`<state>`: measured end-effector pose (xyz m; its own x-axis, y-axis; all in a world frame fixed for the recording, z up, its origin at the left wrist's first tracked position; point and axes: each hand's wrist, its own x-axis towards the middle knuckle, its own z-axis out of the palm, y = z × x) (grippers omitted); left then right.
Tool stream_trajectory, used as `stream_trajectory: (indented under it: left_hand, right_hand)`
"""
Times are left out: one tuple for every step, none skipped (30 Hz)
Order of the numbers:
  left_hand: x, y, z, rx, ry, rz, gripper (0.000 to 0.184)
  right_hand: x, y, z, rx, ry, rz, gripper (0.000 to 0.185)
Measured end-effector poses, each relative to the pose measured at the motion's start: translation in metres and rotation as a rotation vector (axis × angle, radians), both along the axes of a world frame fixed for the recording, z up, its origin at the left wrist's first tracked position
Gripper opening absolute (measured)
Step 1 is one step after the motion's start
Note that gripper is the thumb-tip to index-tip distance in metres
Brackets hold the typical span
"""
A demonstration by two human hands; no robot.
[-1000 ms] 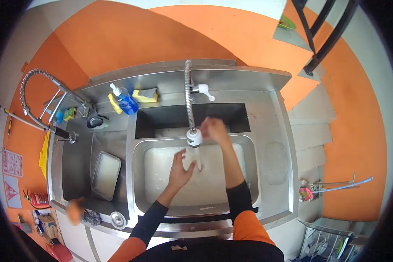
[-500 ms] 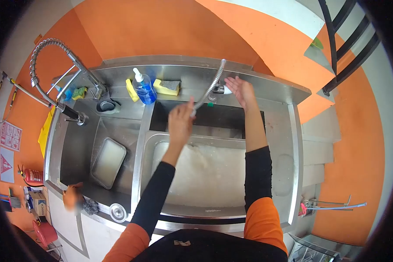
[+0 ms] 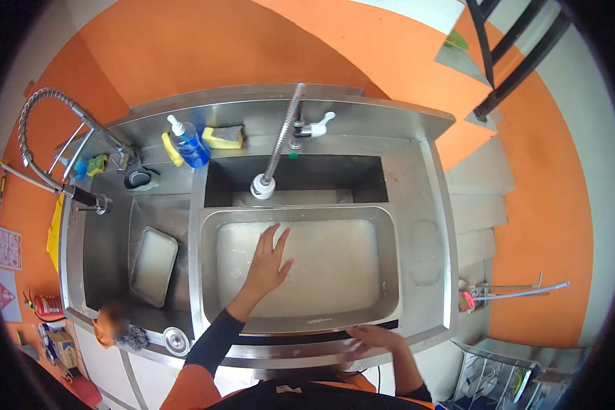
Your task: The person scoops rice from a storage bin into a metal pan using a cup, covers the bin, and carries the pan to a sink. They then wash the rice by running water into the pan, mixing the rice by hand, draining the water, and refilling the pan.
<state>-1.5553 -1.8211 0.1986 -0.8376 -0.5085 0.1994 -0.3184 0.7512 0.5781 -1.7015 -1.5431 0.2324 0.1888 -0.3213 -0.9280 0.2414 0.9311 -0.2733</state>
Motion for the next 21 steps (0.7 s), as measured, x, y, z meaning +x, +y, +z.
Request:
stream_trajectory:
  left_hand:
    - [-0.012,-0.006,-0.001,-0.067,-0.013,0.001,0.068]
    - [-0.024,-0.012,-0.009,-0.135,-0.026,0.003,0.067]
    - [-0.036,-0.018,-0.02,-0.205,-0.037,0.007,0.065]
    - [-0.047,-0.027,-0.033,-0.321,-0.005,0.032,0.055]
    - [-0.055,-0.034,-0.038,-0.315,-0.071,0.038,0.053]
    - [-0.061,-0.04,-0.039,-0.308,-0.138,0.045,0.051]
    - [-0.067,-0.046,-0.039,-0.302,-0.205,0.055,0.05]
    - [-0.071,-0.053,-0.04,-0.332,-0.192,0.057,0.04]
    - [-0.074,-0.058,-0.042,-0.32,-0.226,0.07,0.039]
    - [-0.076,-0.063,-0.048,-0.309,-0.262,0.079,0.038]
    - [-0.079,-0.069,-0.053,-0.3,-0.297,0.088,0.038]
    - [-0.08,-0.075,-0.058,-0.337,-0.263,0.082,0.039]
    - [-0.081,-0.078,-0.059,-0.31,-0.304,0.04,0.041]
    - [-0.082,-0.081,-0.059,-0.285,-0.345,-0.003,0.042]
    - [-0.083,-0.085,-0.057,-0.262,-0.385,-0.044,0.043]
    - [-0.085,-0.087,-0.052,-0.253,-0.412,-0.064,0.045]
    - [-0.085,-0.087,-0.049,-0.242,-0.442,-0.087,0.047]
    - [-0.085,-0.087,-0.048,-0.229,-0.476,-0.111,0.049]
    - [-0.086,-0.09,-0.048,-0.229,-0.491,-0.14,0.048]
    - [-0.085,-0.092,-0.049,-0.224,-0.512,-0.17,0.048]
    - [-0.085,-0.092,-0.051,-0.22,-0.536,-0.2,0.048]
  right_hand:
    - [0.013,0.011,-0.01,-0.051,0.003,-0.21,0.048]
    - [0.025,0.02,-0.02,-0.103,0.006,-0.419,0.05]
    - [0.035,0.026,-0.031,-0.121,-0.045,-0.615,0.049]
    - [0.041,0.029,-0.043,-0.146,-0.096,-0.808,0.048]
    - [0.047,0.028,-0.051,-0.171,-0.153,-1.0,0.047]
    - [0.051,0.026,-0.054,-0.115,-0.186,-1.172,0.038]
    - [0.053,0.025,-0.059,-0.14,-0.125,-1.152,0.037]
    - [0.056,0.024,-0.065,-0.165,-0.066,-1.133,0.036]
    - [0.06,0.024,-0.07,-0.19,-0.008,-1.116,0.036]
    - [0.065,0.025,-0.072,-0.211,0.063,-1.083,0.036]
    - [0.069,0.025,-0.074,-0.233,0.135,-1.052,0.037]
    - [0.071,0.025,-0.076,-0.257,0.21,-1.02,0.038]
    - [0.073,0.027,-0.077,-0.268,0.215,-1.027,0.038]
    - [0.075,0.028,-0.078,-0.279,0.221,-1.035,0.039]
    - [0.075,0.029,-0.08,-0.293,0.226,-1.043,0.039]
    - [0.076,0.028,-0.074,-0.313,0.27,-1.002,0.039]
    - [0.077,0.027,-0.065,-0.299,0.277,-1.039,0.039]
    - [0.079,0.024,-0.053,-0.281,0.283,-1.077,0.038]
    - [0.078,0.022,-0.048,-0.262,0.288,-1.112,0.038]
    - [0.078,0.026,-0.05,-0.283,0.263,-1.106,0.043]
    - [0.078,0.024,-0.041,-0.238,0.262,-1.12,0.045]
